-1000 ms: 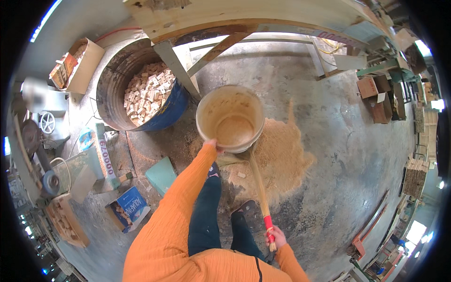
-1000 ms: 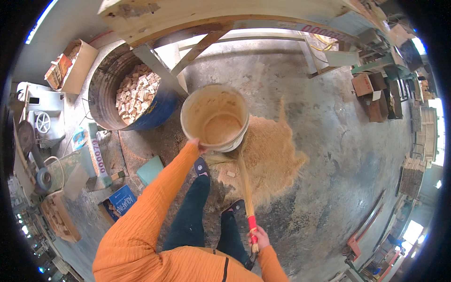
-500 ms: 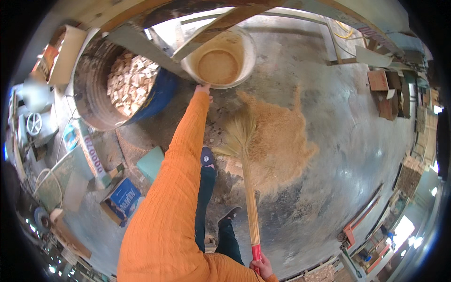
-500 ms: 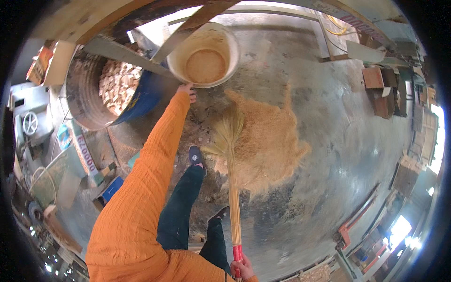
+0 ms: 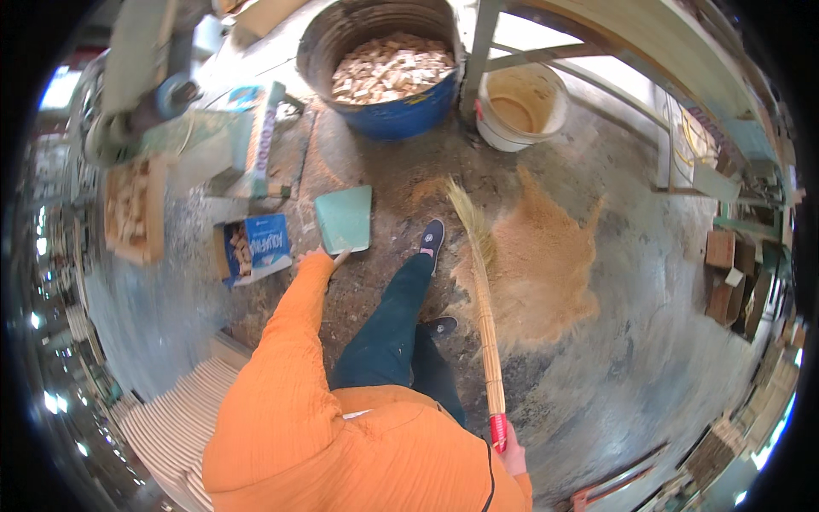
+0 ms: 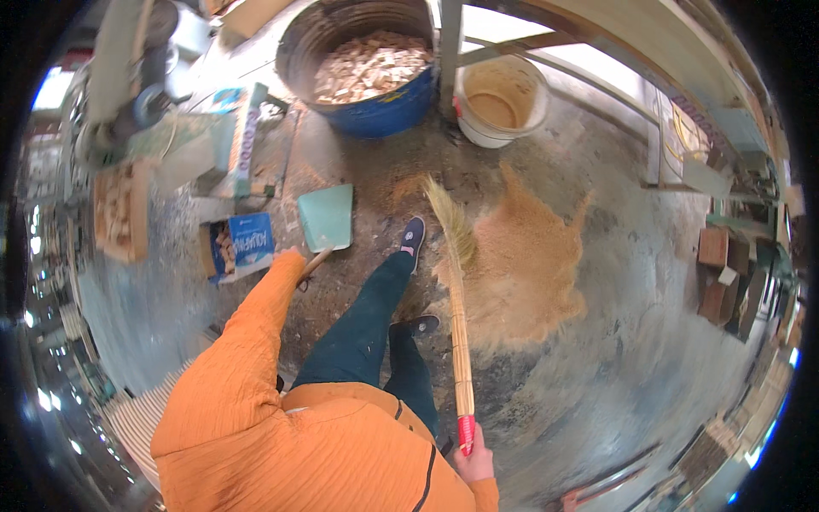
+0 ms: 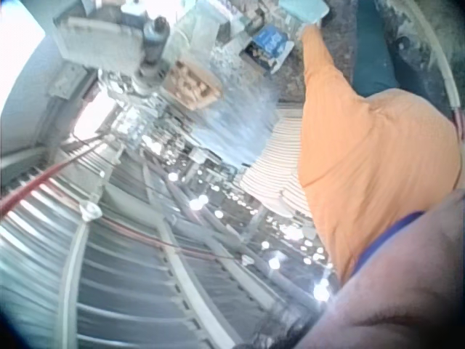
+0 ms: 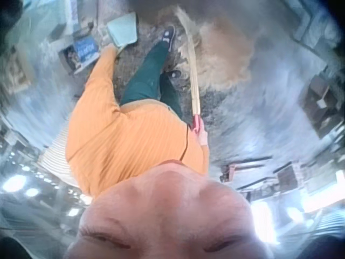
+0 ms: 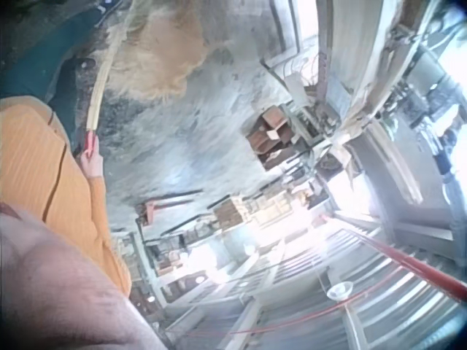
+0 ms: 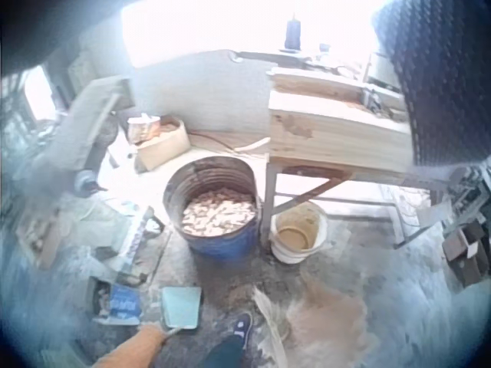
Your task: The person sweeps sawdust and small wooden blocks into a dustpan and then into a bucket. They then pick up small wooden blocks from the floor and place them into a cardboard box. Finally, they place the blocks into a machine one by one.
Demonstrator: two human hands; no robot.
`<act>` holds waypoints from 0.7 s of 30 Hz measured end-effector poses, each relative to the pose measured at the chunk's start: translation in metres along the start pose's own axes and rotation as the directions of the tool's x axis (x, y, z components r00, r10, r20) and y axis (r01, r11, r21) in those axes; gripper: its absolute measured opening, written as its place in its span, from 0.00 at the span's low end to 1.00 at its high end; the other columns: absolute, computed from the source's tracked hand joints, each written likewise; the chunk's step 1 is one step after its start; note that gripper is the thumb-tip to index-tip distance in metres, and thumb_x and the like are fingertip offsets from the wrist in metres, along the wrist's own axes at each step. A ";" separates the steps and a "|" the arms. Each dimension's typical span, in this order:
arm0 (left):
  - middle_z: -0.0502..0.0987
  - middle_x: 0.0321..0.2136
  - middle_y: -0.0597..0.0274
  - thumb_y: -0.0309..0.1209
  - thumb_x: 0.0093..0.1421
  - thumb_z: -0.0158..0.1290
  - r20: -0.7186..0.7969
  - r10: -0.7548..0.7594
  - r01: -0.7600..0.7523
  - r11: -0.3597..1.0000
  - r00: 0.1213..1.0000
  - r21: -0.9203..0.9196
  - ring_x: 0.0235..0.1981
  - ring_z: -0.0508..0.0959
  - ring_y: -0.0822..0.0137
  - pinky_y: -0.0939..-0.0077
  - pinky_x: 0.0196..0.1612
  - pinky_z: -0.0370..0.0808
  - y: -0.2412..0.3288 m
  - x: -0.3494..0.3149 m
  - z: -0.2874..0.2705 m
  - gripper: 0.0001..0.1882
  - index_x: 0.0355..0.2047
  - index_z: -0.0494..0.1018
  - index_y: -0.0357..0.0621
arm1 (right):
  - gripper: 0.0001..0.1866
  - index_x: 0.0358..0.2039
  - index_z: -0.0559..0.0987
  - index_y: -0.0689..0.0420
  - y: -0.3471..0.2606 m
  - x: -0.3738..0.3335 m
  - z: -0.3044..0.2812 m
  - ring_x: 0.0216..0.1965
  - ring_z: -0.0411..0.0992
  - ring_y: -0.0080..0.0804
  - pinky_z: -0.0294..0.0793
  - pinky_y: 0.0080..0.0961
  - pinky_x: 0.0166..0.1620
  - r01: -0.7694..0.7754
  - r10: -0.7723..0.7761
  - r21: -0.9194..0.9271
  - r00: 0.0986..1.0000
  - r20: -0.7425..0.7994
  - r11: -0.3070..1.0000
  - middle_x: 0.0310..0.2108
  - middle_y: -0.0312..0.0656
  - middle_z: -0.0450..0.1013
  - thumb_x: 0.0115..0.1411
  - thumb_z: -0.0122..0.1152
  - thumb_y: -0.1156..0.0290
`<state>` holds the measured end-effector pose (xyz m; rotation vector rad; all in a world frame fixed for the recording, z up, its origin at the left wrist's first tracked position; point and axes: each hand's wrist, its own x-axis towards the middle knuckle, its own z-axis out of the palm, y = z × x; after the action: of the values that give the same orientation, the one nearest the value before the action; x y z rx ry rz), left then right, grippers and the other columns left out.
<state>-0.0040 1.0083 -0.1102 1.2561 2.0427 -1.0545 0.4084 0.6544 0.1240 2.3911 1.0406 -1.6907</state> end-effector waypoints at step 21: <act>0.69 0.40 0.44 0.46 0.53 0.46 0.239 0.029 0.068 0.919 0.971 -0.389 0.39 0.73 0.47 0.54 0.37 0.71 -0.086 0.133 0.152 0.26 0.48 0.61 0.44 | 0.31 0.56 0.56 0.54 -0.065 0.189 0.115 0.13 0.64 0.24 0.64 0.20 0.13 -0.130 0.150 0.911 0.986 0.077 0.391 0.23 0.42 0.69 0.51 0.52 0.79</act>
<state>-0.1356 0.9258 -0.2655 0.8572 1.9549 -0.7101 0.3139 0.7538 -0.0610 2.8499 -0.3422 -2.6168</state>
